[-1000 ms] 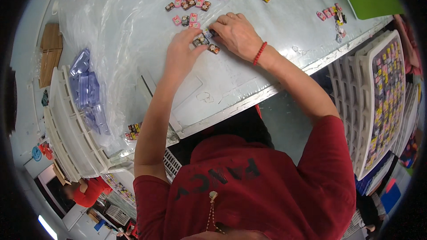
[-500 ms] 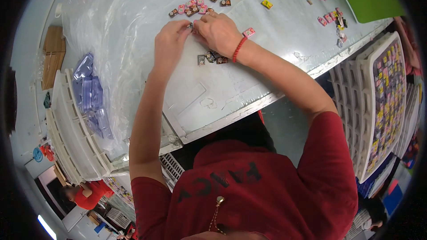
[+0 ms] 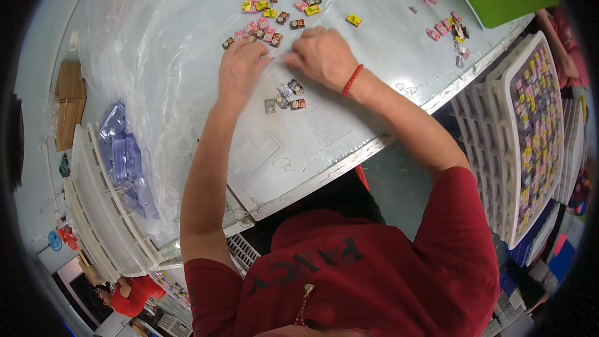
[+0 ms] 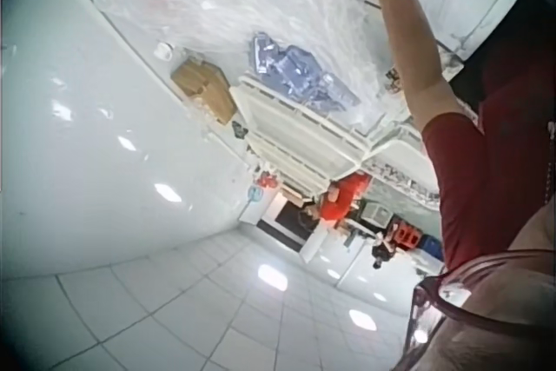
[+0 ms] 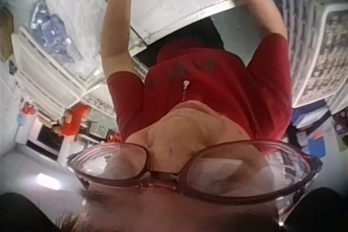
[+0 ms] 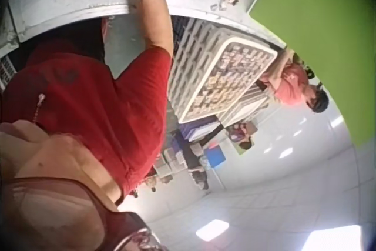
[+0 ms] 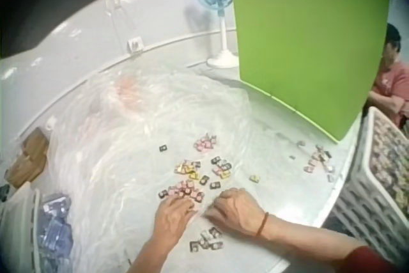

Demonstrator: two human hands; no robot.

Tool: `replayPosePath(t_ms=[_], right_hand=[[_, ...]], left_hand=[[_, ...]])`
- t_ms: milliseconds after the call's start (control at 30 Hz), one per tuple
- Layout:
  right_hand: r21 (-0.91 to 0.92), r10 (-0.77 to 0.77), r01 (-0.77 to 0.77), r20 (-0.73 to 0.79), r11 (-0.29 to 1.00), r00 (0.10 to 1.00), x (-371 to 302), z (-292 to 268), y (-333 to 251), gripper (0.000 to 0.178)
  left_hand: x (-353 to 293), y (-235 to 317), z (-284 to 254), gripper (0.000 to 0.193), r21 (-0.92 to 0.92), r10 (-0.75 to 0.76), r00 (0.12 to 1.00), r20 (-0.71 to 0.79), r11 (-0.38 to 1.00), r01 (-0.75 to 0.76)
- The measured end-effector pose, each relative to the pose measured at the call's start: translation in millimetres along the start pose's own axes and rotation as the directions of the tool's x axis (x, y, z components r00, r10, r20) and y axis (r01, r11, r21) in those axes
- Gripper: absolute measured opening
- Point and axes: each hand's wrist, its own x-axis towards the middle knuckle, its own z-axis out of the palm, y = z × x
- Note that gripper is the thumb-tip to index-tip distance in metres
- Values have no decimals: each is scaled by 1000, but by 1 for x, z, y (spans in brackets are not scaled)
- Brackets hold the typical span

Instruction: Sorting and packaging small colorful items into plastic bags.

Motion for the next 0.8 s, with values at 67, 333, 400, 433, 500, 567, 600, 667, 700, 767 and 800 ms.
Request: replayPosePath(t_ms=[67, 333, 400, 433, 500, 567, 600, 667, 700, 767, 800], right_hand=[[-80, 54, -59, -66, 995, 996, 10, -9, 14, 13], [-213, -80, 67, -54, 975, 995, 32, 2, 94, 21], [-202, -88, 79, -36, 976, 995, 35, -2, 88, 19], [-197, -90, 82, -32, 977, 995, 31, -3, 83, 19], [-189, 2, -12, -55, 982, 999, 17, -10, 57, 18], [45, 134, -136, 28, 990, 991, -8, -28, 18, 18], [252, 251, -277, 129, 927, 959, -21, -36, 2, 18], [326, 277, -310, 146, 893, 950, -48, -34, -16, 19], [400, 297, -337, 161, 852, 941, -59, -29, -21, 20], [330, 274, -277, 58, 902, 960, -70, -12, -26, 21], [254, 230, -212, -43, 943, 972, -73, -7, -28, 21]], left_hand=[[-1, 4, -9, 22, 19, 8, 1000, -3, 1000, -8], [-45, 29, -59, 20, -231, -347, 927, 142, 899, 372], [-55, 32, -59, 21, -254, -361, 901, 242, 873, 418], [-58, 31, -55, 22, -239, -303, 919, 253, 901, 363], [-62, 34, -51, 22, -228, -249, 931, 266, 922, 312], [-64, 38, -55, 26, -228, -265, 917, 298, 913, 338], [-64, 41, -55, 26, -234, -263, 917, 299, 912, 338], [-65, 47, -53, 30, -234, -218, 948, 233, 933, 273], [-64, 49, -51, 30, -242, -213, 948, 237, 932, 270], [-63, 51, -48, 34, -232, -177, 964, 197, 947, 222], [-64, 53, -45, 34, -234, -174, 965, 198, 947, 219]])
